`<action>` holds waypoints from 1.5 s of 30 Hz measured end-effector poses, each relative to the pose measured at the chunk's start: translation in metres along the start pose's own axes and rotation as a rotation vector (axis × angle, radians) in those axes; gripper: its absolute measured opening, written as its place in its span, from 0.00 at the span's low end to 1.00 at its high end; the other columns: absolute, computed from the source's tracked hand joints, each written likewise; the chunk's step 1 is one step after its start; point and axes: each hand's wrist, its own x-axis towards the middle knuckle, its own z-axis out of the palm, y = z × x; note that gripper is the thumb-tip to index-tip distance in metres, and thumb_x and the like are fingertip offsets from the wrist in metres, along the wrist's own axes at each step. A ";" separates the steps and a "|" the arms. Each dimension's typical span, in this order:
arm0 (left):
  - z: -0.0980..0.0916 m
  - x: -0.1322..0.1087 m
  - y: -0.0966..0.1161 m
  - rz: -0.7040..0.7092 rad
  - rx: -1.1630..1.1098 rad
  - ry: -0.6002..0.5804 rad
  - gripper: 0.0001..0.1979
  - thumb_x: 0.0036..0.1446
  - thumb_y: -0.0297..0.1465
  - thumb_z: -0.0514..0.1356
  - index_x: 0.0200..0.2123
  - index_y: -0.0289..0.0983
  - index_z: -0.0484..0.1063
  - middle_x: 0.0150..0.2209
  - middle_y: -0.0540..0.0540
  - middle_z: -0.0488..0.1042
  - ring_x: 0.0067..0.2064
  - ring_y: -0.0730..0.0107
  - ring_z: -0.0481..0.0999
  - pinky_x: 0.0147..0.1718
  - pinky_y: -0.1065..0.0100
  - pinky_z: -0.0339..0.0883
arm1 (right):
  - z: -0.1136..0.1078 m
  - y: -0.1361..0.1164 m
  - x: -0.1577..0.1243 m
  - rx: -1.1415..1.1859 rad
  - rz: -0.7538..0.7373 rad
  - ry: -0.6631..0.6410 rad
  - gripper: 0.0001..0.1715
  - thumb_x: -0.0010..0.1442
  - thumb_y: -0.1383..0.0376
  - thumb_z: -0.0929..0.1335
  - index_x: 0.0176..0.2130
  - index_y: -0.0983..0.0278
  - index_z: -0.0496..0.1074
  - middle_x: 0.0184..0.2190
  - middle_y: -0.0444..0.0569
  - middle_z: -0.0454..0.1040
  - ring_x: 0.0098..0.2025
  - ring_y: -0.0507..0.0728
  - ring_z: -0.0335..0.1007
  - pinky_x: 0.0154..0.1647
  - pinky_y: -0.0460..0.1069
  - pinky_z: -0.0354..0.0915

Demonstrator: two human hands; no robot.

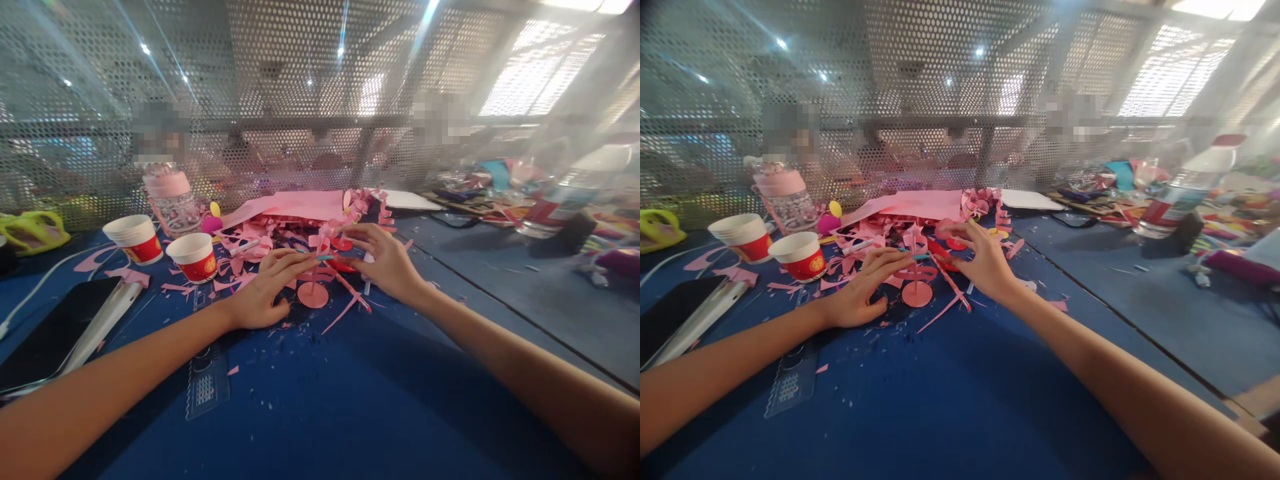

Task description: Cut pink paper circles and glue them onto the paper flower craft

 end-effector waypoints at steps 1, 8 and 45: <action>0.000 0.000 0.000 -0.001 0.000 -0.001 0.43 0.38 0.18 0.50 0.61 0.44 0.48 0.59 0.46 0.56 0.58 0.55 0.51 0.56 0.46 0.46 | 0.000 0.000 -0.001 -0.017 0.013 -0.017 0.19 0.46 0.68 0.70 0.40 0.61 0.68 0.42 0.49 0.72 0.41 0.56 0.72 0.41 0.53 0.70; 0.000 0.000 0.000 -0.007 -0.003 -0.003 0.43 0.39 0.18 0.50 0.61 0.46 0.47 0.59 0.46 0.56 0.57 0.55 0.52 0.55 0.45 0.47 | -0.003 -0.002 -0.003 -0.221 0.093 0.039 0.06 0.47 0.70 0.68 0.31 0.63 0.71 0.29 0.47 0.76 0.32 0.57 0.74 0.33 0.53 0.70; 0.000 0.000 0.001 -0.005 0.002 -0.007 0.43 0.39 0.17 0.50 0.61 0.44 0.47 0.60 0.46 0.55 0.58 0.56 0.51 0.56 0.46 0.47 | -0.001 -0.004 -0.008 -0.341 -0.270 -0.569 0.27 0.64 0.54 0.52 0.31 0.64 0.72 0.35 0.53 0.70 0.45 0.60 0.59 0.52 0.59 0.55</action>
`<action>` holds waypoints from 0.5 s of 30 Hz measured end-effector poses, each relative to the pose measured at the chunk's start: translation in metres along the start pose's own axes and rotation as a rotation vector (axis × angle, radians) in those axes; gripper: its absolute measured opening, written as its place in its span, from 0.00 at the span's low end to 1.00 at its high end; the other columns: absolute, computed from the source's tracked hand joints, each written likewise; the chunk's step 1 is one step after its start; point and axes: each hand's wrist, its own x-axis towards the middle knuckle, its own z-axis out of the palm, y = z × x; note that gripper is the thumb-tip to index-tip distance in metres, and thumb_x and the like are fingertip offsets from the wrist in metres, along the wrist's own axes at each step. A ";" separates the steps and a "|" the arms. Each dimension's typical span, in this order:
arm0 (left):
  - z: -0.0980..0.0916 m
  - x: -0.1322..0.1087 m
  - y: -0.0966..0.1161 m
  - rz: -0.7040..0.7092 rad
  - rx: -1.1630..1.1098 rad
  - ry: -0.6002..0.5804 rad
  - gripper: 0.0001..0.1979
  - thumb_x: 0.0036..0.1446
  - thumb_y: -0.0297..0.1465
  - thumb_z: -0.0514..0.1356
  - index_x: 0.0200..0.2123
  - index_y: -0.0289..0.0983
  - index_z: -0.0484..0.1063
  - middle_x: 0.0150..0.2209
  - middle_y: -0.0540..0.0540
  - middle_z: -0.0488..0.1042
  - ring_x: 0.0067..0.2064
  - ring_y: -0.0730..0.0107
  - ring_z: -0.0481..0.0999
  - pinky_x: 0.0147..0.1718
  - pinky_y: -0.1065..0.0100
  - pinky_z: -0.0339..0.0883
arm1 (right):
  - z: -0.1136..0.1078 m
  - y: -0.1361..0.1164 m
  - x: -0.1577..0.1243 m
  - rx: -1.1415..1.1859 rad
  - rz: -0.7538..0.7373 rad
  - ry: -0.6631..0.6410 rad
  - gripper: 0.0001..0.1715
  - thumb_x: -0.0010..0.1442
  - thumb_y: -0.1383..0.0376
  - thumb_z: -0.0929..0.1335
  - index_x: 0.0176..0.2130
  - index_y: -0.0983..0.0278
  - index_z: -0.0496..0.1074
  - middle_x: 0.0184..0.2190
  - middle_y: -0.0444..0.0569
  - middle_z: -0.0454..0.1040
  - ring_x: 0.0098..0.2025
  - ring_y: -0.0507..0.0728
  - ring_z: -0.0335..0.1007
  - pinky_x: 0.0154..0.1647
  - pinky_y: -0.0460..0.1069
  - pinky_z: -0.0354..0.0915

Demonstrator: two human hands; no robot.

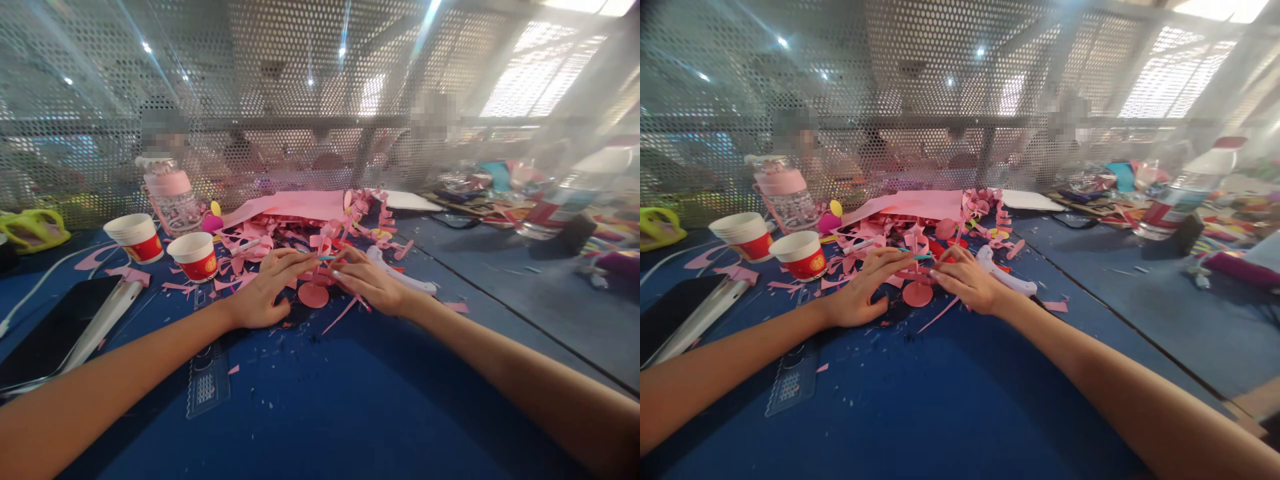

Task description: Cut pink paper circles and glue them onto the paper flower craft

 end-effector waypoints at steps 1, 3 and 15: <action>0.000 0.000 0.000 -0.001 -0.001 -0.001 0.43 0.39 0.17 0.50 0.61 0.45 0.47 0.60 0.46 0.55 0.58 0.56 0.51 0.56 0.46 0.47 | -0.001 0.000 0.000 -0.013 0.007 0.013 0.28 0.64 0.54 0.52 0.31 0.64 0.72 0.35 0.54 0.69 0.45 0.60 0.59 0.51 0.59 0.55; 0.000 0.000 0.000 -0.002 -0.001 -0.003 0.43 0.39 0.17 0.50 0.61 0.45 0.47 0.60 0.47 0.54 0.58 0.55 0.51 0.56 0.45 0.46 | -0.002 0.001 0.000 -0.023 0.013 0.028 0.28 0.64 0.54 0.52 0.31 0.65 0.72 0.35 0.54 0.69 0.46 0.60 0.59 0.51 0.60 0.55; 0.000 0.000 0.000 -0.011 0.005 -0.006 0.43 0.39 0.17 0.50 0.61 0.45 0.47 0.60 0.47 0.55 0.58 0.55 0.51 0.57 0.46 0.46 | -0.002 0.003 -0.001 -0.028 -0.026 -0.018 0.27 0.65 0.56 0.52 0.31 0.63 0.72 0.36 0.53 0.69 0.47 0.60 0.60 0.52 0.60 0.54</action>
